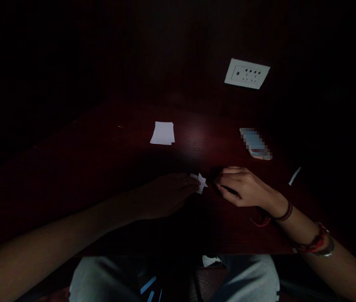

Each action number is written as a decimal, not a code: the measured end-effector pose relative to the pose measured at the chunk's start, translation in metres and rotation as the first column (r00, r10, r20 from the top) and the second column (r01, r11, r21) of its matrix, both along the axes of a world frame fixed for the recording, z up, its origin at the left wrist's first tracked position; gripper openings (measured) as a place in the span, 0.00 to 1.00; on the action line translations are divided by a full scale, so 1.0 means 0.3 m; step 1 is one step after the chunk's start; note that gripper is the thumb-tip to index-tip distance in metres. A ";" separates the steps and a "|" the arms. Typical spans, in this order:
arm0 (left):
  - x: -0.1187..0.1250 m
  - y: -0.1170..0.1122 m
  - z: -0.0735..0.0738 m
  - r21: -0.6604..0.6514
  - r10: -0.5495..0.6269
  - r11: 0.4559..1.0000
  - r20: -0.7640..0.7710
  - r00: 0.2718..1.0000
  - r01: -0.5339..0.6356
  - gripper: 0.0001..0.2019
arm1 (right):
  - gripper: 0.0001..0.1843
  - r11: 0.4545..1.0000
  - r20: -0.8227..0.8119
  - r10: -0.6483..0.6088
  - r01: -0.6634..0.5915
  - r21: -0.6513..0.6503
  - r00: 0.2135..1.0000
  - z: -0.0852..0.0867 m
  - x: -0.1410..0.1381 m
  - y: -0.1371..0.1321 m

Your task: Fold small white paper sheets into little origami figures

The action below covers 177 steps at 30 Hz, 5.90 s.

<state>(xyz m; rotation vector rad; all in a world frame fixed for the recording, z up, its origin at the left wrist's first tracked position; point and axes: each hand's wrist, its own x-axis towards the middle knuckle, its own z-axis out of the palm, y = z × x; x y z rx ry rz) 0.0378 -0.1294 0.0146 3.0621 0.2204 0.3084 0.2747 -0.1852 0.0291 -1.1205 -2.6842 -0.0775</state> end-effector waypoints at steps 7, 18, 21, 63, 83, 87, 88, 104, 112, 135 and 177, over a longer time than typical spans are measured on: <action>0.002 0.006 -0.001 -0.049 0.018 0.999 0.033 0.999 -0.017 0.18 | 0.10 0.988 -0.053 0.068 -0.074 -0.134 0.996 -0.010 -0.034 0.009; 0.006 -0.005 0.007 -0.057 0.069 0.996 -0.001 0.998 -0.069 0.16 | 0.08 0.992 0.057 0.012 -0.004 -0.126 0.998 0.009 -0.050 0.005; 0.005 -0.004 0.011 -0.056 0.065 0.996 -0.008 0.998 -0.065 0.16 | 0.08 0.993 0.023 0.009 -0.006 -0.119 1.000 0.006 -0.032 -0.003; -0.017 0.079 -0.022 -0.015 0.010 1.000 0.126 0.992 -0.009 0.14 | 0.11 0.991 0.007 -0.133 0.133 0.016 0.991 -0.004 -0.003 0.028; -0.006 0.045 0.007 -0.026 -0.012 1.000 0.099 0.995 0.015 0.16 | 0.07 0.989 -0.207 -0.066 0.036 -0.142 0.976 -0.025 -0.052 0.016; -0.010 0.048 -0.004 0.008 -0.011 1.000 0.048 0.999 0.011 0.18 | 0.08 0.988 -0.209 -0.055 0.023 -0.154 0.976 -0.030 -0.052 0.020; -0.010 0.049 -0.005 0.021 -0.017 1.000 0.053 0.998 0.016 0.18 | 0.08 0.986 -0.221 -0.055 0.018 -0.164 0.974 -0.032 -0.050 0.022; 0.003 0.036 0.004 0.033 -0.034 0.999 0.059 0.998 0.032 0.18 | 0.04 0.951 -0.445 -0.242 0.120 -0.285 0.862 -0.036 -0.072 0.040; 0.001 0.035 -0.008 0.060 -0.014 0.998 0.012 1.000 0.013 0.20 | 0.04 0.933 -0.441 -0.288 0.145 -0.330 0.850 -0.033 -0.076 0.035; 0.014 0.037 0.014 0.055 -0.045 0.997 -0.108 0.993 0.051 0.23 | 0.06 0.853 -0.426 -0.470 0.272 -0.446 0.774 -0.042 -0.088 0.063; 0.008 0.056 0.006 0.054 -0.060 0.997 -0.043 0.997 0.062 0.22 | 0.09 0.987 -0.213 -0.092 0.061 -0.147 0.973 -0.006 -0.003 0.010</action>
